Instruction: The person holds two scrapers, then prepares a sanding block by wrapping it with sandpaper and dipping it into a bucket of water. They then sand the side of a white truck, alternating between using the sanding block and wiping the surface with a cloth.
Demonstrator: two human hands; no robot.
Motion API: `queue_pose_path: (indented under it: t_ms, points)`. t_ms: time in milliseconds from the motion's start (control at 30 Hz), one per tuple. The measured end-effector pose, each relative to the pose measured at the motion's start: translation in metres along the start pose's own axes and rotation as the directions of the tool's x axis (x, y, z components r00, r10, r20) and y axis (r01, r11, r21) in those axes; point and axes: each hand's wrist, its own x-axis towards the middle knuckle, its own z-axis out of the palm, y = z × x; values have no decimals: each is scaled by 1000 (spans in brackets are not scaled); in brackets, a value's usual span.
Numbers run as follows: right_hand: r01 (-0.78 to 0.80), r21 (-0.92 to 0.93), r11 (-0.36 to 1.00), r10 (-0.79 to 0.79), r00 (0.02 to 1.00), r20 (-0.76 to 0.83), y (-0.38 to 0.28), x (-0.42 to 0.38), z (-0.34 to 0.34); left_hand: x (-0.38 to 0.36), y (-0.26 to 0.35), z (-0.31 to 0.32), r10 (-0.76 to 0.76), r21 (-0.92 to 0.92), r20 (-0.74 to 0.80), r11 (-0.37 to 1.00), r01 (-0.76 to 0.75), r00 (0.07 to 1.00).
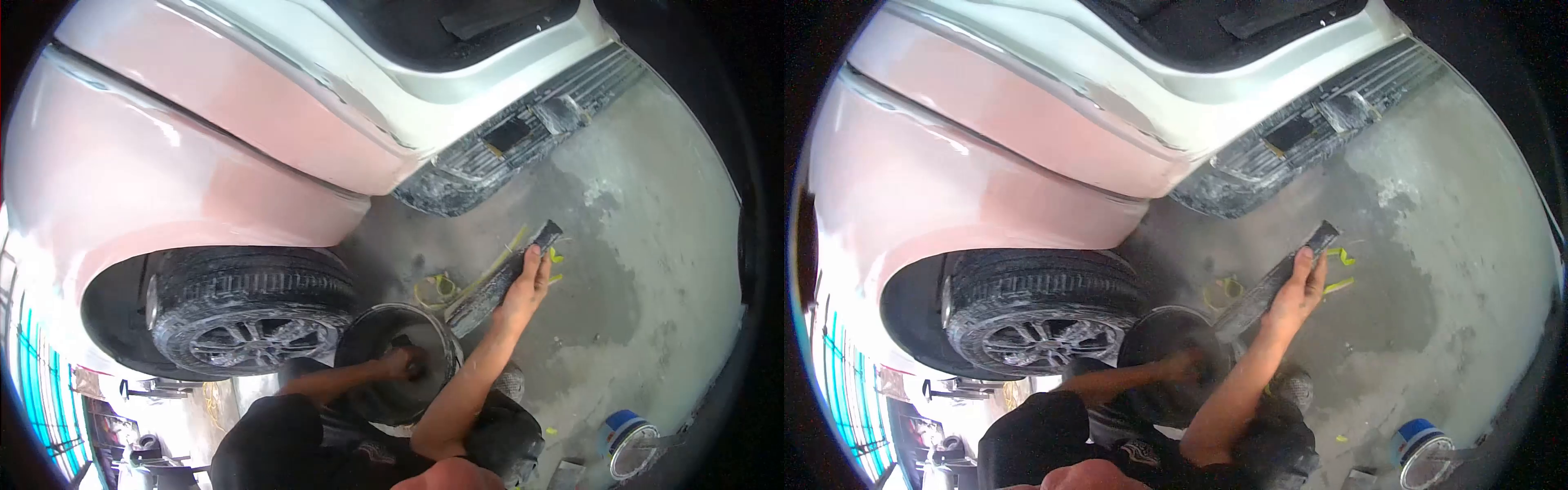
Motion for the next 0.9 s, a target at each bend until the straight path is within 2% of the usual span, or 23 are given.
queue_pose_path:
  t_ms: [67,133,200,267,400,467,500,533,567,633,667,700,733,767,800,833,867,900]
  points:
    - [-20,-87,996,20,1000,-4,11,-4,5,22,-24,34,-141,-128,91,980,152,986]
    - [-50,-187,981,47,999,-22,14,-14,19,43,-49,72,-202,-171,108,961,218,973]
    - [-105,-138,985,118,990,83,21,-23,26,53,-61,111,-226,-192,106,951,243,968]
    - [-159,-137,978,177,976,129,34,-31,33,58,-67,140,-226,-205,104,948,243,969]
    - [-77,-235,969,137,957,254,60,-47,48,63,-80,169,-188,-223,74,954,200,979]
    - [38,-223,974,40,941,336,67,-62,64,70,-98,159,-149,-221,19,964,149,989]
    - [112,-221,969,-17,920,392,68,-71,73,64,-87,122,-133,-222,-21,967,125,991]
    - [181,-215,960,-69,893,445,68,-80,83,39,-77,86,-243,-316,-50,924,215,969]
    - [177,-192,965,-69,881,467,57,-95,97,4,-30,5,-349,-415,-77,863,288,934]
    - [492,-268,828,-306,798,519,68,-101,113,-45,0,-86,-232,-280,-320,949,143,918]
    - [629,-299,718,-405,726,555,71,-103,121,-77,41,-153,-276,-324,-294,930,176,915]
    - [700,-273,659,-496,678,542,70,-106,133,-106,65,-203,-96,-131,-472,991,38,877]
    - [766,-247,594,-581,620,527,70,-108,149,-133,87,-250,53,55,-564,998,-27,824]
    - [824,-222,521,-659,554,509,70,-111,165,-161,120,-299,163,254,-584,967,-11,795]
    - [825,-156,543,-671,538,510,71,-114,178,-183,145,-340,294,457,-607,889,21,739]
    - [862,-183,474,-707,496,504,72,-118,191,-203,172,-375,356,603,-603,789,116,715]
    - [893,-207,401,-742,449,498,74,-120,203,-217,191,-404,497,730,-577,669,137,648]
    - [892,-178,416,-745,446,495,76,-123,211,-229,209,-433,531,804,-533,560,199,659]
